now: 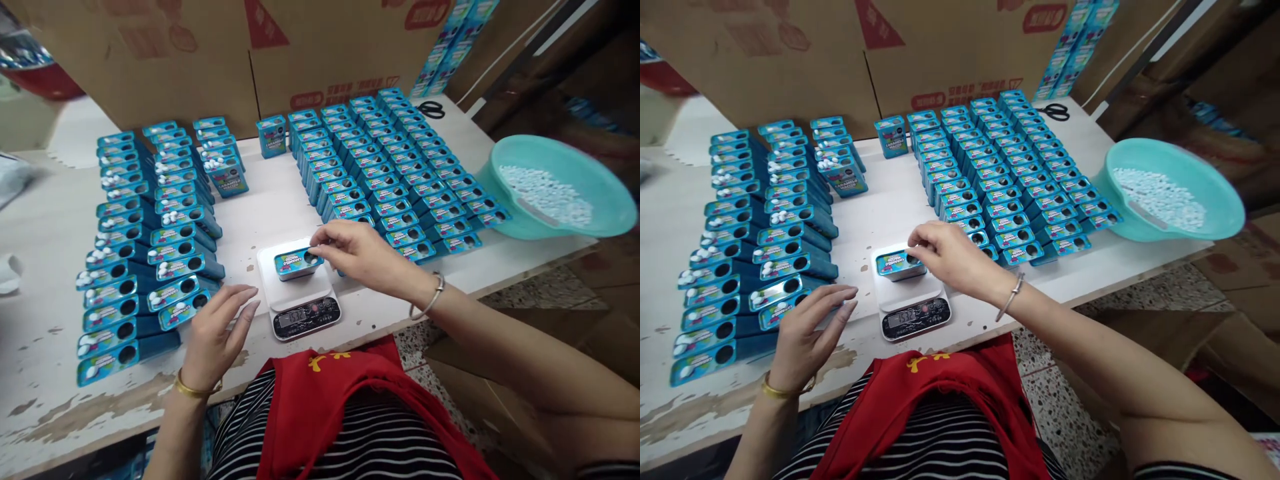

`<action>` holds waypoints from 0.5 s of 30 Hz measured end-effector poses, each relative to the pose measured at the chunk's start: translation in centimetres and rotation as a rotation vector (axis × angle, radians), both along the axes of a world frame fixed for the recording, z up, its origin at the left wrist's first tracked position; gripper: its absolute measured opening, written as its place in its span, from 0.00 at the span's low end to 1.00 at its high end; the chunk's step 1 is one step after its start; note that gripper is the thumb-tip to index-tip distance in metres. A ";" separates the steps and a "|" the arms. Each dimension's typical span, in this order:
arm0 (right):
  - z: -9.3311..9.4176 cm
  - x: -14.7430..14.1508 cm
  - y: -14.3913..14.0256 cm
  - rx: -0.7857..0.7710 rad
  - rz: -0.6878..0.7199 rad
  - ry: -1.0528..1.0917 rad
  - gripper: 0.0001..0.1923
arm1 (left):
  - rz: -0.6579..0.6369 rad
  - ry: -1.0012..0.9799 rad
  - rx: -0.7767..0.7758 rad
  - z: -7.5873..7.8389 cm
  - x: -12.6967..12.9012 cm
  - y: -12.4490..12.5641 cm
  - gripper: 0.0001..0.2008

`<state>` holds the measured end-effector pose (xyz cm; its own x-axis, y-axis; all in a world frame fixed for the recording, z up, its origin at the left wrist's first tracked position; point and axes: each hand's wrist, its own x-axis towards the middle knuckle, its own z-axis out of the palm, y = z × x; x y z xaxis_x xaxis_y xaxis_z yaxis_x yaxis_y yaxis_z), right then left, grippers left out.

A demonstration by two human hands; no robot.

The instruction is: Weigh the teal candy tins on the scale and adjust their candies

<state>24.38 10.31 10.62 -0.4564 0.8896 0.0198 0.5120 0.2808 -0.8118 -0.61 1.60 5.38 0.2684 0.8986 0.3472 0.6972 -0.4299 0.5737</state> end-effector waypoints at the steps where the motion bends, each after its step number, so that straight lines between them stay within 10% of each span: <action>1: 0.0 -0.3 0.2 0.044 0.023 -0.071 0.05 | -0.003 0.000 0.000 0.0 0.0 0.1 0.09; 11: 0.9 -0.7 0.5 0.224 0.020 -0.058 0.07 | -0.005 0.007 0.013 -0.1 -0.4 -0.2 0.09; 15: 1.4 2.2 -1.3 0.073 -0.042 0.017 0.12 | -0.033 0.031 0.014 1.1 0.2 1.0 0.10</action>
<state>26.63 9.00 11.99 -0.4177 0.9038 0.0929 0.5107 0.3180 -0.7988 -0.44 2.63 6.52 0.3089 0.8842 0.3505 0.6995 -0.4609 0.5462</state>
